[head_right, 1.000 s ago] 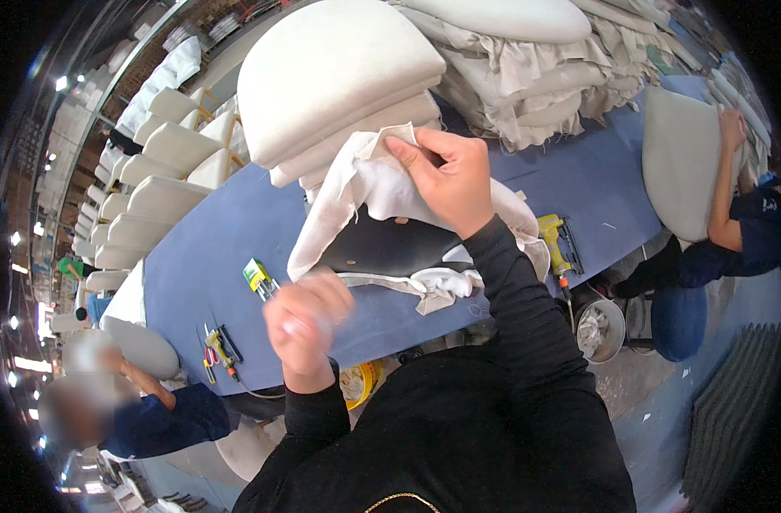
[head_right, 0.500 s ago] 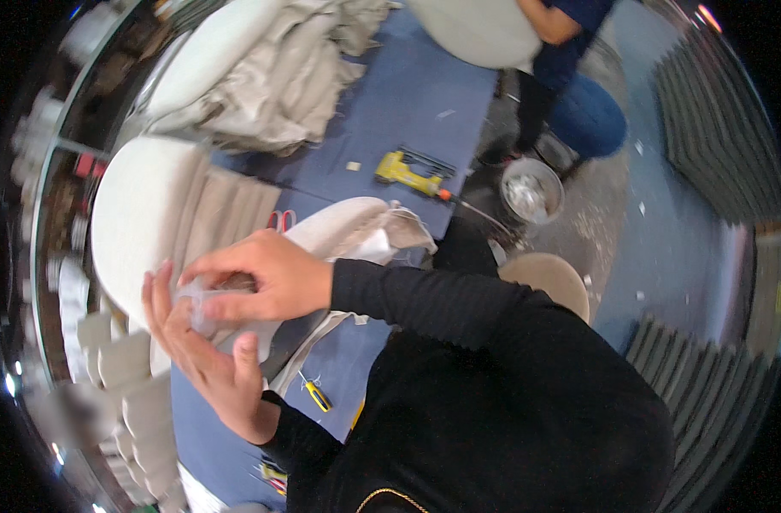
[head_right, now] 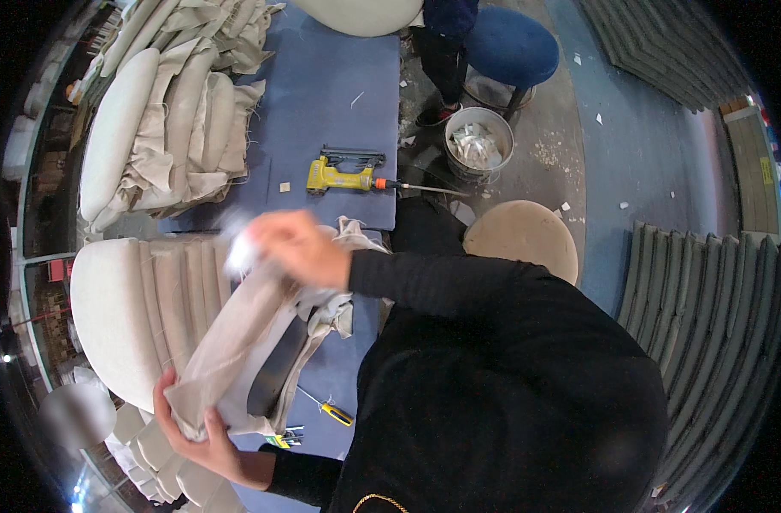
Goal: The person uses a screwdriver to cut and remove fabric from a chair cushion, then stuffs white fiber into the opening. They fold the fabric edges and use a staple gun to secure the fabric to the cushion. The person repeats this process on multiple cushions, handling tools and materials with both hands.
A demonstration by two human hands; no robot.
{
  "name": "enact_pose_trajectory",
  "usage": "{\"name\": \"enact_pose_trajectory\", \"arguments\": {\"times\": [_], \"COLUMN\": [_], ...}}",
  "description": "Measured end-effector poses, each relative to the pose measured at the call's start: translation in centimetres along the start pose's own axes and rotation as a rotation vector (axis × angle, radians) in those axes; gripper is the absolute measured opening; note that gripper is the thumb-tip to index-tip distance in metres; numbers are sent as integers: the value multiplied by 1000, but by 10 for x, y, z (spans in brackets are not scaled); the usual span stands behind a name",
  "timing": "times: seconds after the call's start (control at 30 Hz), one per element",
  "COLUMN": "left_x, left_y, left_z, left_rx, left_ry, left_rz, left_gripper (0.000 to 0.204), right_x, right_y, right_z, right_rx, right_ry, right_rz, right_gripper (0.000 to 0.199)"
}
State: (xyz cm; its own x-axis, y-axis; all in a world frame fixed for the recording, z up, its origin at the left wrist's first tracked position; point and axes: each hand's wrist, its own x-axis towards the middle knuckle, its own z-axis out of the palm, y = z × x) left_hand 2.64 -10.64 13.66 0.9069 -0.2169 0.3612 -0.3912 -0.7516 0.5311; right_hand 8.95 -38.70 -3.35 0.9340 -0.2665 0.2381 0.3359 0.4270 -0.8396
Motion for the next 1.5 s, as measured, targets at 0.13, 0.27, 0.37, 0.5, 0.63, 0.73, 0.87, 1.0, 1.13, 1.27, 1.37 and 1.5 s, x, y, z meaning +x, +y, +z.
{"name": "enact_pose_trajectory", "arguments": {"times": [0.13,0.27,0.37,0.5,0.63,0.73,0.87,1.0,1.13,1.27,1.37,1.5], "left_x": [-28,-18,-13,11,24,34,40,46,54,55,41,25], "left_y": [-22,-45,-59,-47,-35,-26,-24,-27,-15,-14,-16,-22], "left_z": [-26,-30,-26,-9,4,16,20,40,58,53,56,69], "left_rx": [-42,-103,-151,-94,-75,-33,25,197,184,-22,-249,-323], "left_ry": [117,116,127,156,171,181,209,469,526,421,474,568], "left_rz": [-72,-77,-101,-51,-48,-50,-14,13,15,89,72,166], "left_gripper": [95,95,94,88,82,84,70,65,81,85,73,49], "right_x": [-13,-75,-95,-87,-87,-110,-172,-176,-133,-73,-32,-17], "right_y": [77,161,174,170,173,183,189,137,90,54,10,-37], "right_z": [-148,-357,-475,-500,-482,-443,-375,-303,-264,-197,-90,10], "right_rx": [-75,-338,-365,110,80,-262,-633,-825,-739,-546,-453,-392], "right_ry": [509,950,1156,1260,1139,983,776,585,359,237,41,-217], "right_rz": [349,589,817,674,760,705,522,428,335,338,189,17], "right_gripper": [31,32,38,43,41,28,19,23,15,17,16,14]}}
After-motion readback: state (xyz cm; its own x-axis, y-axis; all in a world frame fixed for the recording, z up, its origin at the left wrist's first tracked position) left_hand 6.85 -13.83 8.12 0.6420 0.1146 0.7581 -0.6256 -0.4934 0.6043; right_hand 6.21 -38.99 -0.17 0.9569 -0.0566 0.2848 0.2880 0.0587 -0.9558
